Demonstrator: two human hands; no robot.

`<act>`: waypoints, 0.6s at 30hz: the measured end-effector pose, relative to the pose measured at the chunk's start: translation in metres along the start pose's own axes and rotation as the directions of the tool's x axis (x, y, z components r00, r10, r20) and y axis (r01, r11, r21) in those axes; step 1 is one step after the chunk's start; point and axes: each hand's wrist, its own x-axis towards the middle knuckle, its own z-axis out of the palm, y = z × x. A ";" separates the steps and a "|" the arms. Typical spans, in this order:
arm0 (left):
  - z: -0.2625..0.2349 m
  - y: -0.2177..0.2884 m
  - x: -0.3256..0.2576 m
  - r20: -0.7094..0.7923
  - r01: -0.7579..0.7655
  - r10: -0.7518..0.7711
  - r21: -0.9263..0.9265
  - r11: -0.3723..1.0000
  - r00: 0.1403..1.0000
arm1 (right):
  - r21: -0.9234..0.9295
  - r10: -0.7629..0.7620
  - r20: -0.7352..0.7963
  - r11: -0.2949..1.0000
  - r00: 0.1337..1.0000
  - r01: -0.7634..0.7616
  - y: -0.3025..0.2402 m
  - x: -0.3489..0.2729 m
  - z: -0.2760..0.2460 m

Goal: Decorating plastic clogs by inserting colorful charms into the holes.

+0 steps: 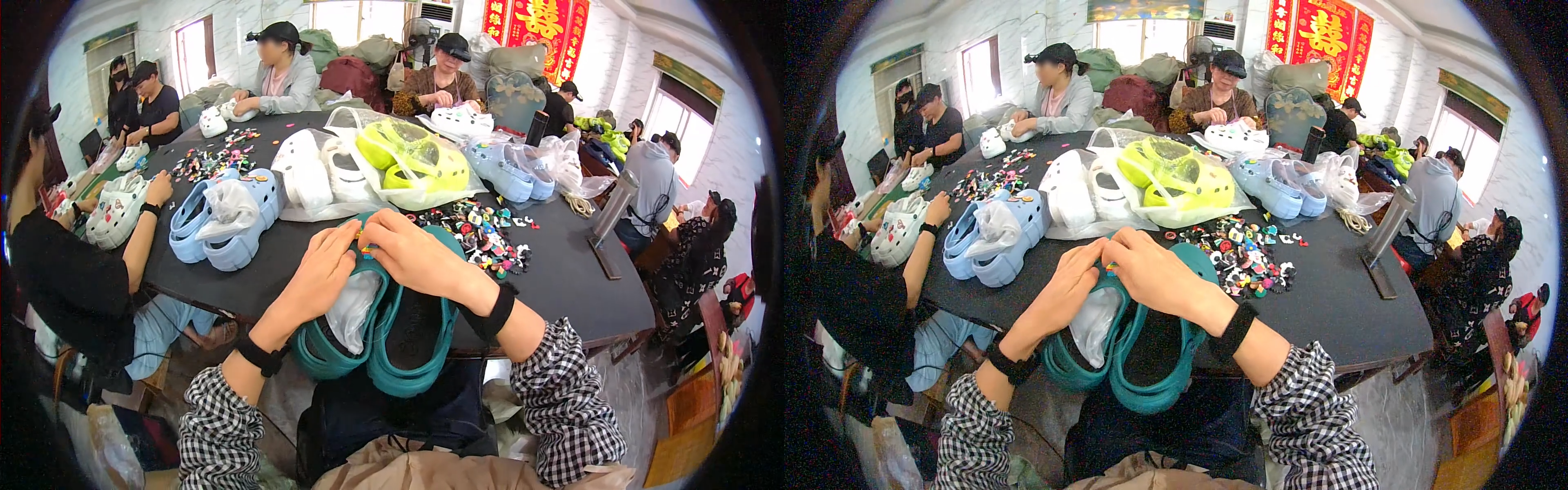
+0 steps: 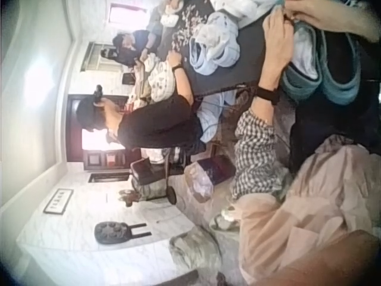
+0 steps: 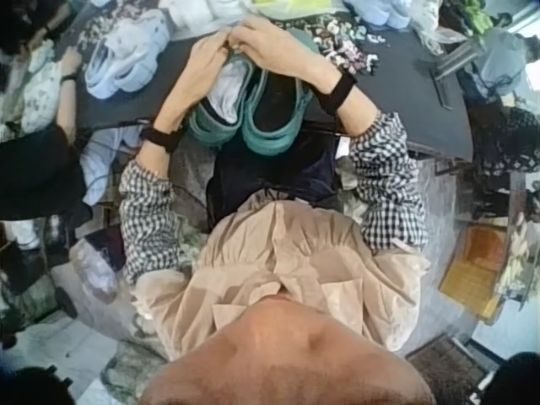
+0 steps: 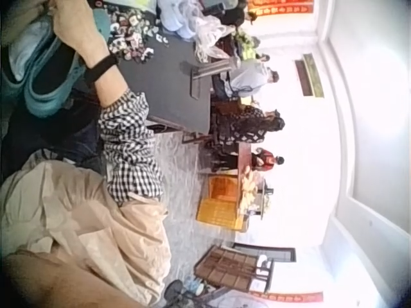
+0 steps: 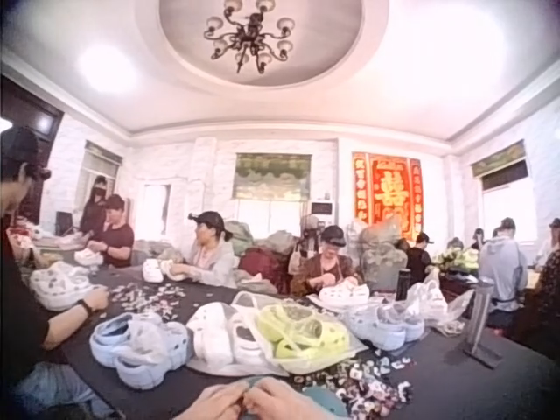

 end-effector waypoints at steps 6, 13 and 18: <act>-0.004 0.004 0.008 0.073 0.031 -0.049 0.235 0.972 0.996 | -0.026 -0.010 -0.009 1.000 1.000 0.010 0.002 0.000 0.001; -0.002 0.012 0.014 0.064 0.042 -0.064 0.301 0.953 0.996 | -0.012 -0.037 -0.098 0.999 0.995 0.036 -0.004 0.002 -0.004; -0.008 -0.036 0.016 0.038 0.020 -0.030 0.247 0.969 0.999 | 0.100 0.108 -0.059 0.990 0.992 -0.102 -0.010 -0.009 -0.002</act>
